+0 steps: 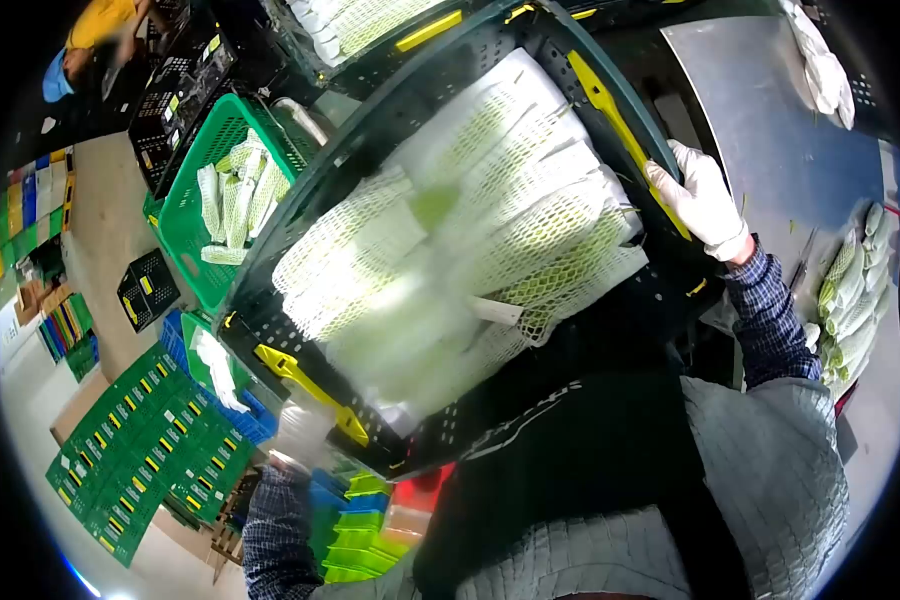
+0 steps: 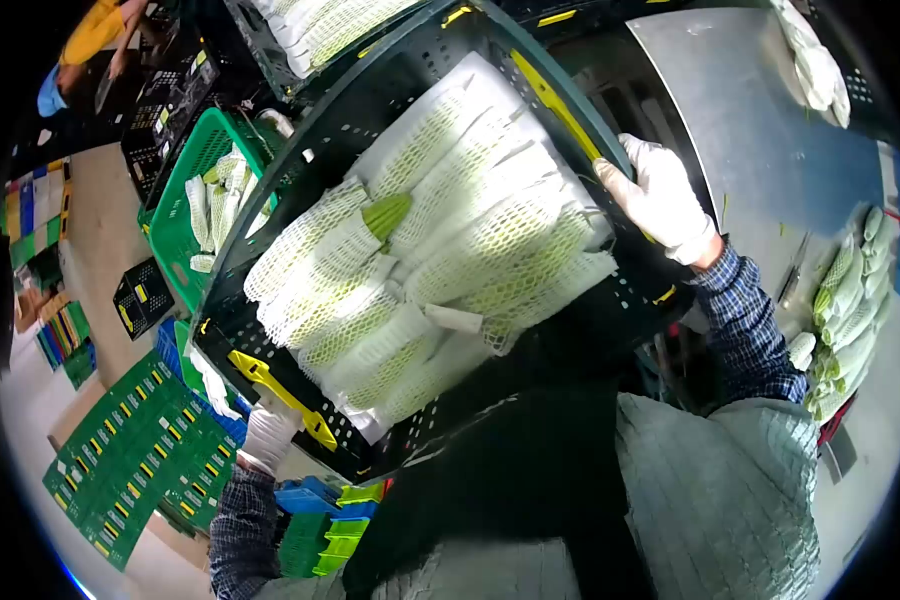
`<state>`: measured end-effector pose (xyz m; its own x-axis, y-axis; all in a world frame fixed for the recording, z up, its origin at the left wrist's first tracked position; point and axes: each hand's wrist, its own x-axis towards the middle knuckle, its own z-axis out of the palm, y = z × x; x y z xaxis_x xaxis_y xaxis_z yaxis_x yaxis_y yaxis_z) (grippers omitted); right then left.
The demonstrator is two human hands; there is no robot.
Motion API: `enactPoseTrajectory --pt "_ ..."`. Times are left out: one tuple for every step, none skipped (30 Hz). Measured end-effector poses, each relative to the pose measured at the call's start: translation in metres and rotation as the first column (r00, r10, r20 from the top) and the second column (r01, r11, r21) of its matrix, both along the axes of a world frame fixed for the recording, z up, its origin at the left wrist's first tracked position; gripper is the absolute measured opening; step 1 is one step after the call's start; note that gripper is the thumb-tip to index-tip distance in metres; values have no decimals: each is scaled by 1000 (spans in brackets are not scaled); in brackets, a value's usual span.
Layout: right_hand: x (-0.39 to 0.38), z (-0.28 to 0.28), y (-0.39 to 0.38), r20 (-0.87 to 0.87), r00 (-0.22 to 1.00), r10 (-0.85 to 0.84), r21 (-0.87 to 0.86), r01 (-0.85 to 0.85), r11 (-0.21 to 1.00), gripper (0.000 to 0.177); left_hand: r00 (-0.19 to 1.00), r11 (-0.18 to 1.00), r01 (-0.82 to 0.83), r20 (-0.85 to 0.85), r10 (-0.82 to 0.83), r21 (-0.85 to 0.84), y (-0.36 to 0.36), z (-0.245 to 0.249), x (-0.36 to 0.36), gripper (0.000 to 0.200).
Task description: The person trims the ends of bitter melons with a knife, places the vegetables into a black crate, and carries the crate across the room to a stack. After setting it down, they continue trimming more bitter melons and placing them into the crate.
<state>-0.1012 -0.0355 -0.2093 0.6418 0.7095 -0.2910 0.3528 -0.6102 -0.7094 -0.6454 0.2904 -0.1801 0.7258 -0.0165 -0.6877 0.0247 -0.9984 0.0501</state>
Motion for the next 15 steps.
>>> enactPoseTrajectory --pt "-3 6 2 10 1000 -2 47 2 999 25 999 1000 -12 40 12 -1 2 -3 0 17" --pt "-3 1 -1 41 999 6 23 -7 1000 25 996 999 -31 80 31 7 5 -4 0 16" --pt "0 -9 -2 69 997 22 -2 -22 1000 26 996 999 -45 79 44 1 8 -8 0 16" --pt "3 -16 -3 85 994 68 -7 -67 998 27 998 998 -41 -58 38 -55 16 -11 0 15" --pt "5 -28 -5 171 977 123 -16 -122 992 29 970 997 -39 -239 53 61 11 -30 -7 15" --pt "9 -27 -3 238 964 117 -8 -119 993 30 997 996 51 -65 -46 80 14 -52 -26 14" --pt "9 -28 -2 296 950 101 0 -106 994 31 982 982 148 99 -159 114 23 -61 -41 13" --pt "16 -28 1 246 967 63 -9 -62 998 32 989 975 147 -22 -146 167 21 -60 -35 14" --pt "22 -28 4 179 983 38 -26 -34 999 33 981 967 143 -159 -111 210 15 -54 -30 14" --pt "28 -26 6 182 983 37 -57 -27 998 35 976 979 143 -183 -116 142 21 -70 -41 15" --pt "33 -25 5 161 986 36 -95 -21 995 35 988 962 151 -70 -139 227 9 -74 -27 16" --pt "37 -25 5 214 976 46 -73 -31 997 36 1000 980 13 -29 -8 197 15 -94 -35 15" --pt "39 -24 2 258 964 57 -61 -42 997 37 992 981 -123 3 124 151 16 -112 -47 15" --pt "42 -23 -1 260 964 60 -93 -37 995 37 997 985 -59 -34 66 164 8 -100 -34 15" --pt "50 -23 -1 265 962 65 -122 -33 992 38 998 984 2 -69 10 177 -6 -75 -3 14"
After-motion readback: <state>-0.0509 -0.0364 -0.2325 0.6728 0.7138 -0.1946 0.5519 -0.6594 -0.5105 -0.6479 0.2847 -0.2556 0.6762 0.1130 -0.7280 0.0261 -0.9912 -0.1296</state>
